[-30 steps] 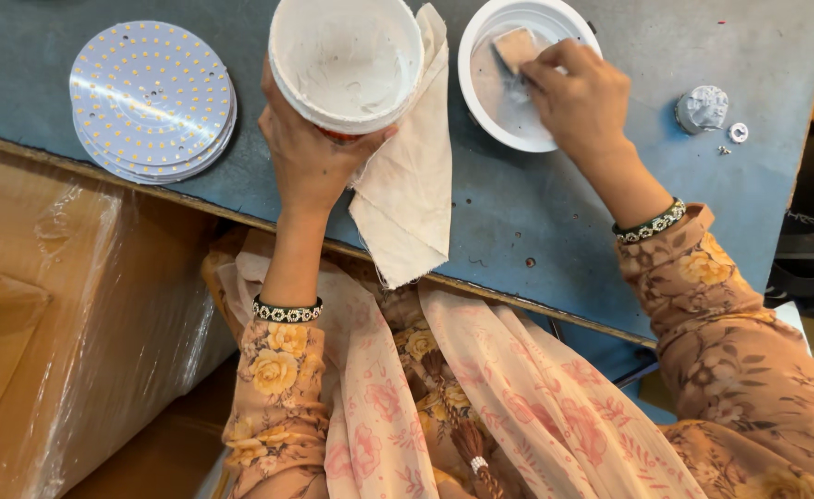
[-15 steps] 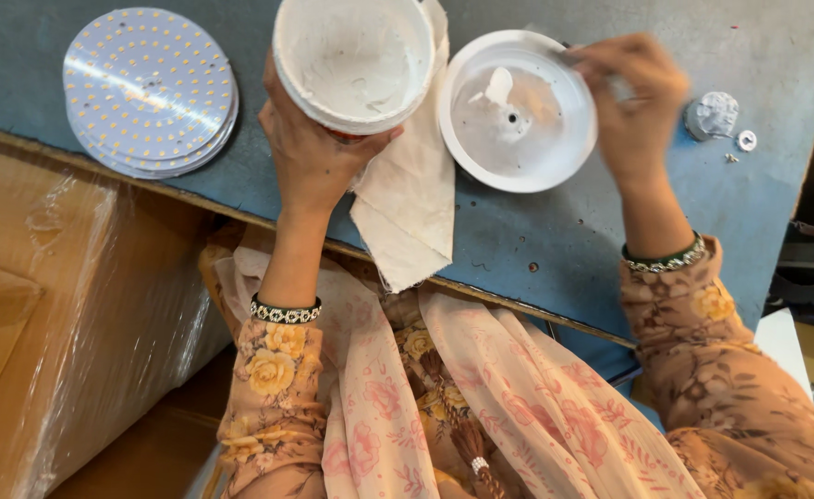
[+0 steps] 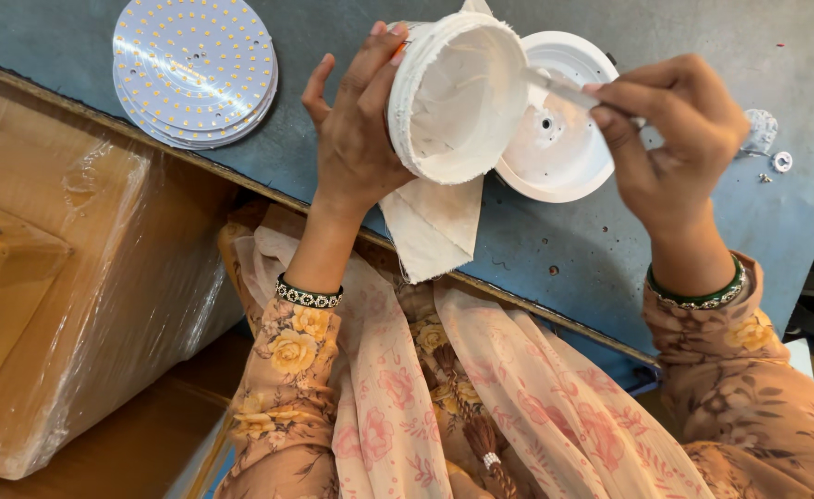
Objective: The person applies adhesive from a tub to a circular metal plate and a plastic fixture housing using a small flat tool.
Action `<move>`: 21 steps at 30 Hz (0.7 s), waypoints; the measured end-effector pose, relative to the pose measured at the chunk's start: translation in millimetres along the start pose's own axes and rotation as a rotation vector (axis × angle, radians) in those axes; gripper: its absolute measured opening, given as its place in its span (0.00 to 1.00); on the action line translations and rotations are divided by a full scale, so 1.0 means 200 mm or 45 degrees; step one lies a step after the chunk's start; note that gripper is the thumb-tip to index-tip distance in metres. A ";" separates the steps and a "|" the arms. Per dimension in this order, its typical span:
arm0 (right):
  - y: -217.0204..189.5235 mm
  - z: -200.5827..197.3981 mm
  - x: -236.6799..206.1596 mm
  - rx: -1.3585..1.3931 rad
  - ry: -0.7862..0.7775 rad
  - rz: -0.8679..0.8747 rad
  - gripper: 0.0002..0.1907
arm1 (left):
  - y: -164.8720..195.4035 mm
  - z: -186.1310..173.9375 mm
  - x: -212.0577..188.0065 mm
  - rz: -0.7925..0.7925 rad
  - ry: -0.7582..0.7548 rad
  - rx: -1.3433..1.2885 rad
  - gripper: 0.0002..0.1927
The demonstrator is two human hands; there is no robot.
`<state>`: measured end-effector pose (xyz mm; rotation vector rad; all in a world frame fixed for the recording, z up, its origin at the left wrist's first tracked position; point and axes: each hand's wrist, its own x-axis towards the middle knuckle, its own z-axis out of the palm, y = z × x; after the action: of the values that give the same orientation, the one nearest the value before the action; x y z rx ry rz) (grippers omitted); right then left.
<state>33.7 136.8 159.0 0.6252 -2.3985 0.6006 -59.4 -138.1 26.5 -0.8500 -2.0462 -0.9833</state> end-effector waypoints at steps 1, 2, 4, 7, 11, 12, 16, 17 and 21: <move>-0.01 0.01 0.00 -0.007 -0.020 -0.011 0.05 | 0.00 0.00 0.00 0.008 0.007 -0.005 0.52; -0.03 0.02 0.01 0.020 -0.043 -0.019 0.05 | 0.00 0.00 0.00 0.016 0.013 -0.011 0.52; -0.04 0.03 0.03 -0.001 -0.063 -0.063 0.07 | -0.01 0.00 0.00 0.008 0.004 -0.011 0.50; -0.04 0.06 0.07 -0.148 -0.054 -0.207 0.09 | 0.00 0.00 -0.01 0.002 0.004 -0.014 0.49; -0.05 0.10 0.15 -0.313 -0.041 -0.397 0.09 | 0.00 -0.01 -0.01 -0.027 -0.007 0.007 0.46; -0.06 0.11 0.17 -0.345 -0.031 -0.427 0.09 | 0.00 -0.01 0.00 -0.026 -0.009 0.010 0.46; -0.08 0.13 0.23 -0.421 -0.035 -0.472 0.09 | 0.00 -0.01 0.01 0.015 0.011 0.027 0.45; -0.09 0.14 0.24 -0.429 -0.046 -0.466 0.08 | -0.01 -0.01 0.01 0.030 0.017 0.029 0.45; -0.10 0.15 0.24 -0.430 -0.131 -0.414 0.08 | 0.00 -0.01 0.01 0.033 0.031 0.048 0.44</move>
<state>-2.3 90.3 172.6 0.8844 -2.3444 0.0252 -59.9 -140.5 28.8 -0.8389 -2.0223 -0.9334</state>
